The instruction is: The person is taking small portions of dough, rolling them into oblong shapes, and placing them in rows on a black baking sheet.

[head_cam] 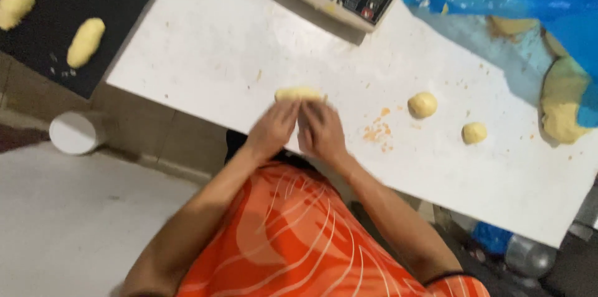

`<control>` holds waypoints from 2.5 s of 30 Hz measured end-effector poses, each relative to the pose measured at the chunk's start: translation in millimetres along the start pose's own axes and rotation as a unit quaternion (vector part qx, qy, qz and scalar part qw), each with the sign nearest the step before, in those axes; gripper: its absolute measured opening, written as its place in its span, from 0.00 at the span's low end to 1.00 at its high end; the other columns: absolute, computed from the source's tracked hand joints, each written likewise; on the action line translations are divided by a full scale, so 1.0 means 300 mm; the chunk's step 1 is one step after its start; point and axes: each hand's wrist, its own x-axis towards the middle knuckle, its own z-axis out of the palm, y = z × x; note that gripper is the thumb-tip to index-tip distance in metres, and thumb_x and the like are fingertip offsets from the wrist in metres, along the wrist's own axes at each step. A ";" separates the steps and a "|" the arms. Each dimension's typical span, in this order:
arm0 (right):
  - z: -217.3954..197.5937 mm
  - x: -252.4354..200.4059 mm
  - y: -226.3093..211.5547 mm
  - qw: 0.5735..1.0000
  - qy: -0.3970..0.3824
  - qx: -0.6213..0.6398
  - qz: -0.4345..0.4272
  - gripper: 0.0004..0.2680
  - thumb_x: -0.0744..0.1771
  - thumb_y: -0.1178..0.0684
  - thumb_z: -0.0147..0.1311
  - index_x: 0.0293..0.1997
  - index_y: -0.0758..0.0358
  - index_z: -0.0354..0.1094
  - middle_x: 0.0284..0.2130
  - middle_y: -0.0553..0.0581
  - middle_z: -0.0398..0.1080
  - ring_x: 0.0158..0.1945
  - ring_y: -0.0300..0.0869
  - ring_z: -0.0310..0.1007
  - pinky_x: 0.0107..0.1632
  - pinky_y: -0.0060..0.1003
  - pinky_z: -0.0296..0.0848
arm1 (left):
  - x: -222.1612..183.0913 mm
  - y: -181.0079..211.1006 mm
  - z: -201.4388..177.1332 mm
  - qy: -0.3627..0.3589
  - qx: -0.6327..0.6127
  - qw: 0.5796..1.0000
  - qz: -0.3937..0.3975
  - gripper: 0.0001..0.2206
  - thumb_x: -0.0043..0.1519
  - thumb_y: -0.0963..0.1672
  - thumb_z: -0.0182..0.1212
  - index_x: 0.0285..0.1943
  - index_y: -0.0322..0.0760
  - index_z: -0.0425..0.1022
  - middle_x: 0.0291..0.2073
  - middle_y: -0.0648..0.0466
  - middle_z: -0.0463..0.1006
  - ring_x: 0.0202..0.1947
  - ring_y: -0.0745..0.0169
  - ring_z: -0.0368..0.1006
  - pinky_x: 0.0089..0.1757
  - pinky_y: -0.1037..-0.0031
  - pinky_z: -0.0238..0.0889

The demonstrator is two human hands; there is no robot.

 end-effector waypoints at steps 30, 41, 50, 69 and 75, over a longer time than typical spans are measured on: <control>-0.025 0.394 0.034 0.973 0.078 0.139 0.166 0.12 0.69 0.54 0.39 0.59 0.66 0.58 0.47 0.65 0.61 0.52 0.57 0.63 0.55 0.49 0.62 | 0.268 -0.208 0.053 -0.030 -0.011 0.946 -0.323 0.13 0.66 0.47 0.42 0.53 0.41 0.68 0.44 0.54 0.68 0.50 0.53 0.64 0.49 0.55 0.51; -0.031 0.238 0.116 0.995 -0.094 0.010 -0.008 0.14 0.60 0.46 0.59 0.44 0.58 0.64 0.34 0.58 0.64 0.40 0.54 0.64 0.46 0.49 0.62 | 0.217 -0.209 -0.099 -0.210 -0.310 0.892 -0.255 0.08 0.60 0.42 0.51 0.40 0.28 0.71 0.35 0.42 0.73 0.37 0.45 0.74 0.38 0.58 0.67; -0.053 0.175 0.090 0.991 -0.125 0.053 0.018 0.22 0.58 0.39 0.63 0.47 0.61 0.62 0.38 0.57 0.64 0.40 0.52 0.66 0.45 0.45 0.65 | 0.131 -0.252 -0.031 -0.267 -0.176 0.944 -0.084 0.18 0.45 0.45 0.70 0.40 0.33 0.70 0.37 0.46 0.72 0.42 0.46 0.71 0.44 0.61 0.66; -0.062 0.086 0.112 0.989 -0.115 0.071 0.056 0.14 0.64 0.42 0.53 0.47 0.58 0.61 0.38 0.57 0.61 0.42 0.52 0.63 0.47 0.46 0.62 | 0.063 -0.205 0.068 -0.234 -0.207 0.942 -0.126 0.18 0.57 0.47 0.60 0.50 0.31 0.69 0.41 0.44 0.67 0.44 0.42 0.65 0.45 0.58 0.59; -0.214 0.138 -0.020 0.994 -0.060 0.035 0.079 0.21 0.66 0.41 0.42 0.62 0.64 0.50 0.56 0.64 0.52 0.59 0.59 0.51 0.59 0.51 0.52 | 0.081 -0.113 -0.064 -0.137 -0.032 0.989 -0.035 0.30 0.57 0.53 0.54 0.61 0.27 0.62 0.55 0.37 0.63 0.57 0.37 0.59 0.53 0.52 0.55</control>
